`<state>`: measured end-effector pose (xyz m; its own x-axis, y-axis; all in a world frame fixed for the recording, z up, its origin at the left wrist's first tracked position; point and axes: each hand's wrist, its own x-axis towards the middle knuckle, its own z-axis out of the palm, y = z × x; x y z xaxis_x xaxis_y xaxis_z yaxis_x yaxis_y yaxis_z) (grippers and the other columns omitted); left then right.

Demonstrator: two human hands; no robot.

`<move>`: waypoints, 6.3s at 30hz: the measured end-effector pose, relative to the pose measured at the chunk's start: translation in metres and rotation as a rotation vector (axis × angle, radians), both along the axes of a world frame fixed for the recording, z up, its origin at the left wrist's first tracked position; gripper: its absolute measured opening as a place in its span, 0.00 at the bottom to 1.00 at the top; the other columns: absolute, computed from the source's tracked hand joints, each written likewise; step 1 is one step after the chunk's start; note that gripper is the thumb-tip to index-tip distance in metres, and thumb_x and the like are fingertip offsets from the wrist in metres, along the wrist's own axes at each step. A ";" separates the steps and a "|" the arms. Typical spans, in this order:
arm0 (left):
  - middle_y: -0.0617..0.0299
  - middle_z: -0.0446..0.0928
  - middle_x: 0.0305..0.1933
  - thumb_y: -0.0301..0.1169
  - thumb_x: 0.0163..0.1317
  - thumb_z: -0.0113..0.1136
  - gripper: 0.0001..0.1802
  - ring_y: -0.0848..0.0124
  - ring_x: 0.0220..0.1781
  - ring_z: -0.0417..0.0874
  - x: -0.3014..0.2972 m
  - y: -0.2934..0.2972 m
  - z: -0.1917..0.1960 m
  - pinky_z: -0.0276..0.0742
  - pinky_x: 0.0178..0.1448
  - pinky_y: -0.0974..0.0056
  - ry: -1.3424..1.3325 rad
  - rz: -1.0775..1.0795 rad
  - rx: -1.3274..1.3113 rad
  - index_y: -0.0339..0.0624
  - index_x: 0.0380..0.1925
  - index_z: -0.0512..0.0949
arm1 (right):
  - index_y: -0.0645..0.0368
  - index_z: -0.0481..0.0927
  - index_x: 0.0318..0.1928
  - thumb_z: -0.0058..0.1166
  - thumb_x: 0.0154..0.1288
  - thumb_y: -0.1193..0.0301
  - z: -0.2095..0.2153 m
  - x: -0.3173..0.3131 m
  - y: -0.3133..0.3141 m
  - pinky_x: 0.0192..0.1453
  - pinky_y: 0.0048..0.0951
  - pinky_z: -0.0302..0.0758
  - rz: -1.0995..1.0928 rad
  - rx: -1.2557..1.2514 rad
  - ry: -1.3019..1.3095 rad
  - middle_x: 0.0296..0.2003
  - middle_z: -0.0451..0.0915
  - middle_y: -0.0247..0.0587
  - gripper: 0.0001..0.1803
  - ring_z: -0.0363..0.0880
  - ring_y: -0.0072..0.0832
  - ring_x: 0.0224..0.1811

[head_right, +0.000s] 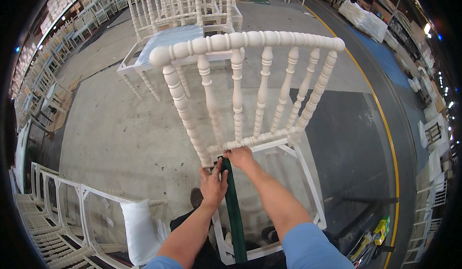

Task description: The person covers the seat of a white wooden chair with a white foam pad, secures it with a staple gun, and then attaches green webbing strips to the seat frame. The person moves the finished chair aside and begins working on another chair.

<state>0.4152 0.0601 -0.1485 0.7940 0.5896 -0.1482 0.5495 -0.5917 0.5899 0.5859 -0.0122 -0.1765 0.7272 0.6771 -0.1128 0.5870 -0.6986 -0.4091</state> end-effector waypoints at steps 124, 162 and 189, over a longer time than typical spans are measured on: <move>0.28 0.66 0.77 0.35 0.65 0.66 0.17 0.32 0.72 0.76 -0.012 0.005 -0.030 0.75 0.76 0.44 -0.314 0.194 -0.194 0.54 0.53 0.92 | 0.62 0.86 0.39 0.72 0.73 0.61 0.063 -0.088 -0.029 0.20 0.28 0.73 -0.530 0.576 0.631 0.26 0.83 0.32 0.16 0.77 0.21 0.17; 0.52 0.84 0.52 0.49 0.83 0.55 0.20 0.49 0.48 0.86 -0.113 -0.144 0.026 0.85 0.55 0.40 -0.042 0.151 -1.662 0.43 0.55 0.76 | 0.57 0.82 0.55 0.70 0.73 0.47 0.132 -0.292 -0.728 0.39 0.44 0.85 -1.636 1.254 0.681 0.41 0.82 0.40 0.27 0.84 0.36 0.35; 0.44 0.86 0.55 0.47 0.89 0.39 0.28 0.48 0.52 0.89 -0.209 -0.193 -0.010 0.89 0.58 0.44 0.003 0.411 -1.677 0.31 0.65 0.73 | 0.57 0.85 0.60 0.63 0.78 0.69 0.179 -0.332 -0.516 0.42 0.25 0.81 -1.072 1.005 0.168 0.46 0.86 0.30 0.15 0.83 0.20 0.41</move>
<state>0.2063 -0.1327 -0.1589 0.6414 -0.0487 -0.7657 0.4971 0.7865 0.3664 0.2536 -0.5278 0.0022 0.9455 -0.3193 -0.0639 -0.1161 -0.1472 -0.9823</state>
